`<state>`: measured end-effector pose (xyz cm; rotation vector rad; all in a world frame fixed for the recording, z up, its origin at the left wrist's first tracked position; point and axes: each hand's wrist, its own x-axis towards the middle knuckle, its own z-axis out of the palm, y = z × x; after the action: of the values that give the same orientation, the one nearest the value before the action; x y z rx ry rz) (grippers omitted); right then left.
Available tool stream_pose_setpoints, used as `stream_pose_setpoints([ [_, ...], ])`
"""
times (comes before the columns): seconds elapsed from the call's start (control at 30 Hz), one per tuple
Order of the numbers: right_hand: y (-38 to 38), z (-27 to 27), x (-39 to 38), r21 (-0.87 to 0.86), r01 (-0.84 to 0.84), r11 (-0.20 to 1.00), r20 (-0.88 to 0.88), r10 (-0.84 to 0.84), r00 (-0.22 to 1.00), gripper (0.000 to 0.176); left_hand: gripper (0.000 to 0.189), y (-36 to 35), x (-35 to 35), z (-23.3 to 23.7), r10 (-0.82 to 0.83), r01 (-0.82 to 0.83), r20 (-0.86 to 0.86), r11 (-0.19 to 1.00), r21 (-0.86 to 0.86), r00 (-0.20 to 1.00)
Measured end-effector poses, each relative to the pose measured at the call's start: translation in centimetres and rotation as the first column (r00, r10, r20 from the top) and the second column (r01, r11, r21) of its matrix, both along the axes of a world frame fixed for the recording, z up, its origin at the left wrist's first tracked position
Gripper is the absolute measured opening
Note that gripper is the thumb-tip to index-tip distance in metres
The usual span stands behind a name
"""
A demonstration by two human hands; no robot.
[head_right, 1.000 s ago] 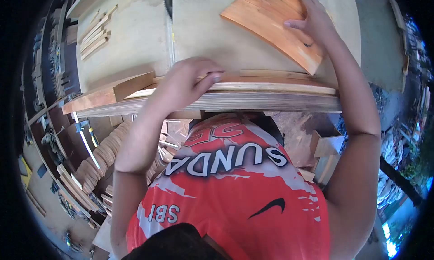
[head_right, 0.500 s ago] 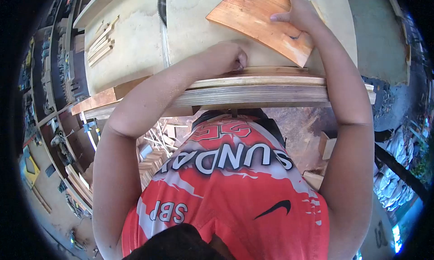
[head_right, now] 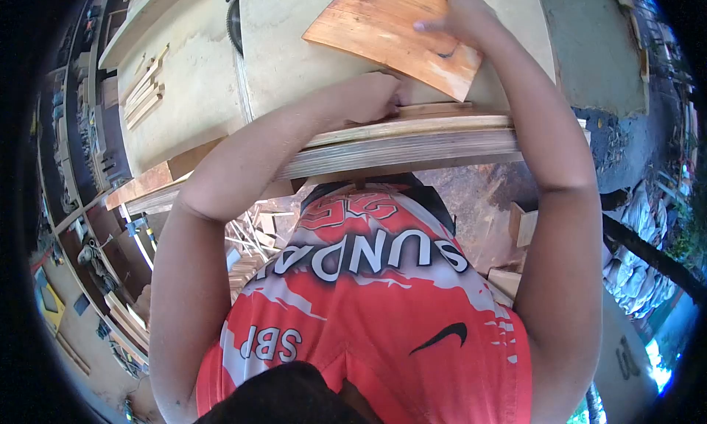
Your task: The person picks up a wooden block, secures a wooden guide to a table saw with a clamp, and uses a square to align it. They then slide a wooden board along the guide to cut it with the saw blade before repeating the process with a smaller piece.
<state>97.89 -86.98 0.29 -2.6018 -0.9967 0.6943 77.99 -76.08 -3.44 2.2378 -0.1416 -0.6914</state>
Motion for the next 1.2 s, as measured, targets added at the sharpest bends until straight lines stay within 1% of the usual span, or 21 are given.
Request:
stream_pose_setpoints([
  [0.03,0.0,-0.8,0.8,0.001,0.002,1.0,-0.002,-0.002,1.0,0.086,0.016,0.5,-0.3,0.2,0.021,-0.02,-0.053,1.0,0.011,0.998],
  [0.1,0.8,-2.6,2.3,0.062,0.007,0.998,-0.103,-0.001,0.995,0.081,0.017,1.4,-0.9,0.3,0.041,-0.041,-0.094,0.999,0.001,0.995],
  [0.17,1.7,-3.2,2.5,0.039,0.024,0.999,-0.162,-0.017,0.987,0.077,0.018,2.2,-1.5,0.3,0.078,-0.079,-0.144,0.997,-0.002,0.986],
  [0.23,3.6,-1.7,1.9,0.02,0.028,0.999,-0.22,-0.023,0.975,0.073,0.019,3.2,-1.8,1.1,-0.038,0.039,-0.089,0.999,0.01,0.995],
  [0.3,4.9,0.7,0.6,-0.194,-0.083,0.977,-0.08,0.069,0.994,0.059,0.02,4.2,-2.7,1.3,-0.014,0.019,-0.124,0.999,0.037,0.992],
  [0.33,5.4,0.1,0.5,-0.189,-0.096,0.977,-0.089,0.08,0.993,0.059,0.02,4.7,-3.0,1.3,-0.002,0.011,-0.141,0.998,0.059,0.99],
  [0.4,6.2,-0.6,0.8,-0.063,-0.169,0.984,-0.077,0.164,0.983,0.065,0.019,5.5,-3.8,1.6,0.025,-0.021,-0.162,0.999,0.026,0.986],
  [0.43,6.6,-0.6,0.6,-0.06,-0.18,0.982,-0.079,0.175,0.981,0.065,0.018,6.0,-4.2,1.7,0.041,-0.044,-0.174,0.999,-0.012,0.984],
  [0.5,6.9,-0.5,0.0,0.106,-0.211,0.972,-0.207,0.229,0.951,0.053,0.017,6.3,-5.1,1.8,0.083,-0.086,-0.162,0.996,-0.011,0.983],
  [0.53,7.1,-1.1,0.3,0.106,-0.216,0.971,-0.209,0.234,0.95,0.053,0.016,6.3,-5.3,1.9,0.115,-0.117,-0.144,0.993,-0.01,0.983],
  [0.6,7.5,-2.2,1.1,0.271,-0.364,0.891,-0.226,0.427,0.876,0.047,0.014,6.2,-5.5,2.3,0.143,-0.147,-0.134,0.989,-0.015,0.98],
  [0.67,7.8,-2.3,1.1,0.288,-0.385,0.877,-0.181,0.445,0.877,0.046,0.013,6.2,-5.7,2.3,0.179,-0.182,-0.119,0.983,-0.017,0.977],
  [0.73,8.0,-1.9,0.0,0.306,-0.403,0.863,-0.143,0.46,0.876,0.046,0.013,6.3,-6.1,1.8,0.168,-0.168,-0.026,0.986,0.009,0.985],
  [0.8,8.3,-1.5,-1.3,0.276,-0.279,0.92,-0.173,0.333,0.927,0.048,0.013,6.3,-6.4,1.7,0.173,-0.173,-0.012,0.984,0.035,0.985],
  [0.87,8.7,-2.3,-0.6,0.224,-0.298,0.928,-0.156,0.336,0.929,0.052,0.013,6.4,-6.7,1.7,0.173,-0.173,0.007,0.983,0.061,0.985],
  [0.93,9.4,-2.1,-0.1,0.167,-0.31,0.936,-0.138,0.333,0.933,0.056,0.011,6.6,-7.1,1.4,0.197,-0.199,0.069,0.98,0.023,0.978],
  [1.0,10.2,-1.2,0.8,-0.018,-0.303,0.953,-0.161,0.297,0.941,0.063,0.01,6.6,-7.2,1.1,0.197,-0.2,0.084,0.979,0.029,0.977],
  [1.03,10.6,-0.8,0.7,-0.021,-0.301,0.953,-0.157,0.294,0.943,0.063,0.01,6.5,-7.2,1.1,0.201,-0.205,0.092,0.978,0.034,0.975],
  [1.1,11.6,-0.1,0.5,-0.091,-0.349,0.933,0.017,0.352,0.936,0.066,0.009,6.0,-6.8,0.8,0.201,-0.205,0.095,0.978,0.036,0.975],
  [1.13,12.0,-0.1,0.5,-0.094,-0.349,0.932,0.018,0.352,0.936,0.066,0.008,5.8,-6.8,0.6,0.202,-0.207,0.092,0.977,0.044,0.975],
  [1.2,12.8,0.2,0.6,-0.036,-0.412,0.911,-0.095,0.407,0.908,0.065,0.007,6.3,-7.2,0.7,0.203,-0.208,0.067,0.975,0.083,0.977],
])
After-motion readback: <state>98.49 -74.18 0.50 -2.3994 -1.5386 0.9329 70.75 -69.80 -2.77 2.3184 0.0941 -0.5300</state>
